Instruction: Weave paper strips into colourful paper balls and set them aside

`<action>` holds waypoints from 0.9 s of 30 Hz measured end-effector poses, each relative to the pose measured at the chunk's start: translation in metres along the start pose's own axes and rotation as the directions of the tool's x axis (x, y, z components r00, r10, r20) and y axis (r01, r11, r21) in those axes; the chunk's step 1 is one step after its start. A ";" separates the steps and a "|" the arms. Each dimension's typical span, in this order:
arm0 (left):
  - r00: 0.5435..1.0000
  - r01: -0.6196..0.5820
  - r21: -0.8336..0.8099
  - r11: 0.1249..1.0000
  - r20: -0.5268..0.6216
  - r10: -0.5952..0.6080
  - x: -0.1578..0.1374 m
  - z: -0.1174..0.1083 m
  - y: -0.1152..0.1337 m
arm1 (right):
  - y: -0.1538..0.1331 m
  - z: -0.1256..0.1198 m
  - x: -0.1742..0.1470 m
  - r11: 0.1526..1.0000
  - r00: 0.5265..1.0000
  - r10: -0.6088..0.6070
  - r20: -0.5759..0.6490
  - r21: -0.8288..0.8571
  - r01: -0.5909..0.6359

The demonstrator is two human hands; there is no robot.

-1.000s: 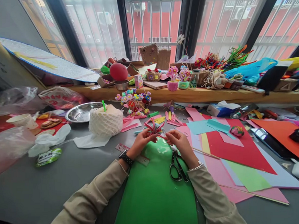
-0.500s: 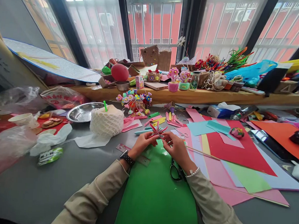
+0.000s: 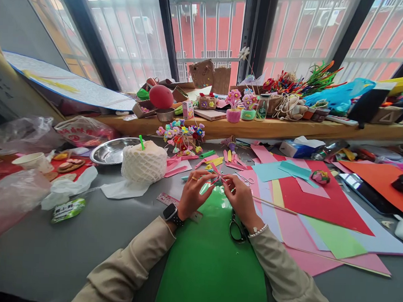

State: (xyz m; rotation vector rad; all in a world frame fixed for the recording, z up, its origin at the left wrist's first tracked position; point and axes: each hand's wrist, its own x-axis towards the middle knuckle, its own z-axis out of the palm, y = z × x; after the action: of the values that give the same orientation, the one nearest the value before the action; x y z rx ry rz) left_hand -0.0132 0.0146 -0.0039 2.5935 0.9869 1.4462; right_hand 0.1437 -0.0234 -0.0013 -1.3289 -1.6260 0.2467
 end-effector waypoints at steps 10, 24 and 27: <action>0.996 -0.060 0.088 0.994 0.074 0.053 -0.001 0.003 0.002 | -0.001 0.008 -0.005 0.996 0.996 -0.085 -0.001 -0.027 0.085; 0.994 -0.067 0.079 0.995 0.092 0.059 -0.003 0.007 -0.001 | 0.001 0.011 -0.008 0.991 0.993 -0.114 0.035 -0.070 0.116; 0.992 -0.058 0.084 0.995 0.113 0.048 -0.003 0.007 -0.001 | 0.002 0.012 -0.008 0.992 0.993 -0.102 0.056 -0.071 0.105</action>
State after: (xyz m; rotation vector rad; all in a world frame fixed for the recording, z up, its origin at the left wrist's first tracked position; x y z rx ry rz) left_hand -0.0096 0.0159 -0.0110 2.7477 0.9965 1.2813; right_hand 0.1350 -0.0241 -0.0130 -1.2984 -1.7573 0.1612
